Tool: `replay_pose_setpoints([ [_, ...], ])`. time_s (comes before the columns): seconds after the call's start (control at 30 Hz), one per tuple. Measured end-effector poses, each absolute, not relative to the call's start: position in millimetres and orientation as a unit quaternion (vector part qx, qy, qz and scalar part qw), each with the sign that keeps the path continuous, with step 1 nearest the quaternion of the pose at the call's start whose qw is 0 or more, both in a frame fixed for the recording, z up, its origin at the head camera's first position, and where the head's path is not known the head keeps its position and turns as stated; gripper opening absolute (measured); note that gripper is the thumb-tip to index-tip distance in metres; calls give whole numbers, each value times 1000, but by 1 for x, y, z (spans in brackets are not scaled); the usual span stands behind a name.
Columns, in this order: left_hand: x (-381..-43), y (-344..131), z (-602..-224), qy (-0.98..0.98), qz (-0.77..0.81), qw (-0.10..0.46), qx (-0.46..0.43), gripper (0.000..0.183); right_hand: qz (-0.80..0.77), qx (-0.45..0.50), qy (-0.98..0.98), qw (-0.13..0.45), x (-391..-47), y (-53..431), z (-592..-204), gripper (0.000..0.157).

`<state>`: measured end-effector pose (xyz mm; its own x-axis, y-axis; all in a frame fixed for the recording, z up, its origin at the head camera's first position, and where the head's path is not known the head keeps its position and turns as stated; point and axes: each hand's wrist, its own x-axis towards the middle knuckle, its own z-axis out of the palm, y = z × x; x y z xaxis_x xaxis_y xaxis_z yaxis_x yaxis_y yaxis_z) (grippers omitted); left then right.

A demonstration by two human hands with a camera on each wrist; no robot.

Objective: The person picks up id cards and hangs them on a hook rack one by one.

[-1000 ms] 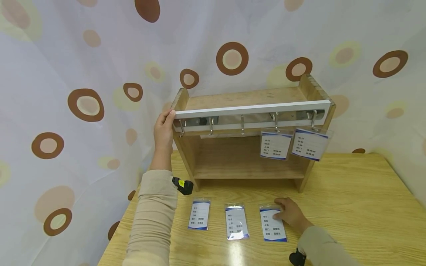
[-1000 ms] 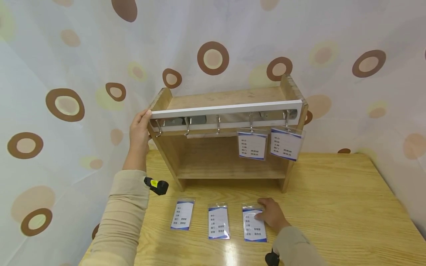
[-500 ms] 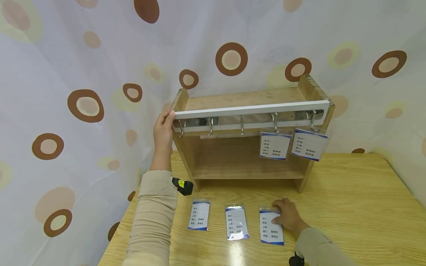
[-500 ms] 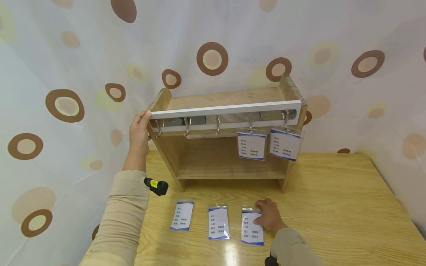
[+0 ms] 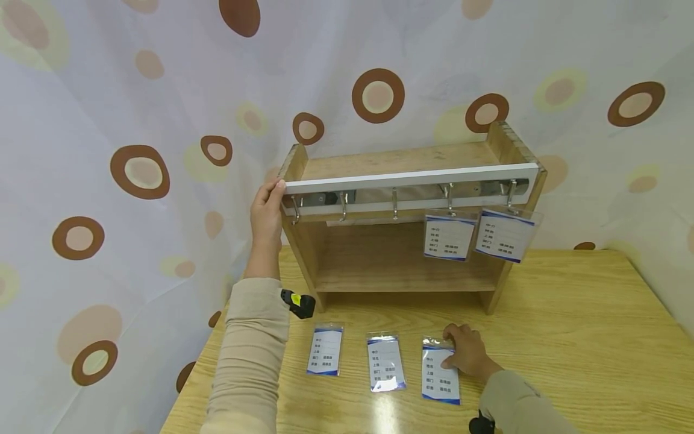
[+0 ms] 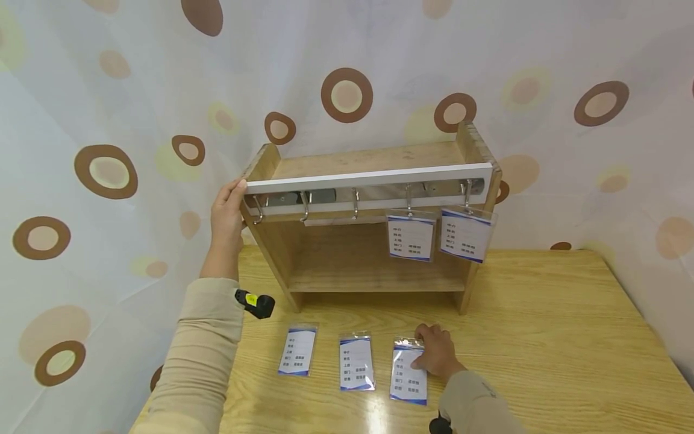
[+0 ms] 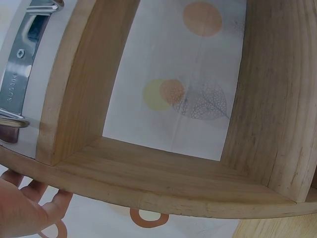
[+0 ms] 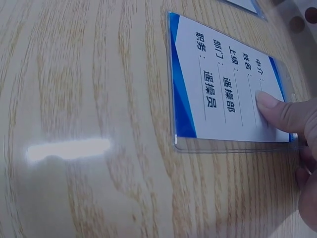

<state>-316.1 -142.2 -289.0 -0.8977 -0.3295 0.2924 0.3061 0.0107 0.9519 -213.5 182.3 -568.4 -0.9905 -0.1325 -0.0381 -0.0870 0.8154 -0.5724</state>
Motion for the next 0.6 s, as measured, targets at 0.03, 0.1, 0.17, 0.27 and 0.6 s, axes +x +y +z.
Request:
replay_pose_setpoints([
  [0.03,-316,-142,-289,-674,-703,226,8,32,-298,-59,952,39,-214,183,-568,51],
  [0.1,-316,-142,-289,-671,-705,227,5,32,-301,-60,951,38,-214,183,-568,52],
  [0.17,-316,-141,-289,-672,-705,226,3,32,-308,-61,949,40,-213,185,-568,53],
  [0.27,-316,-141,-289,-672,-705,225,3,32,-336,-62,939,45,-212,189,-566,54],
  [0.6,-315,-141,-288,-674,-703,227,8,32,-388,-71,919,20,-211,198,-558,45],
])
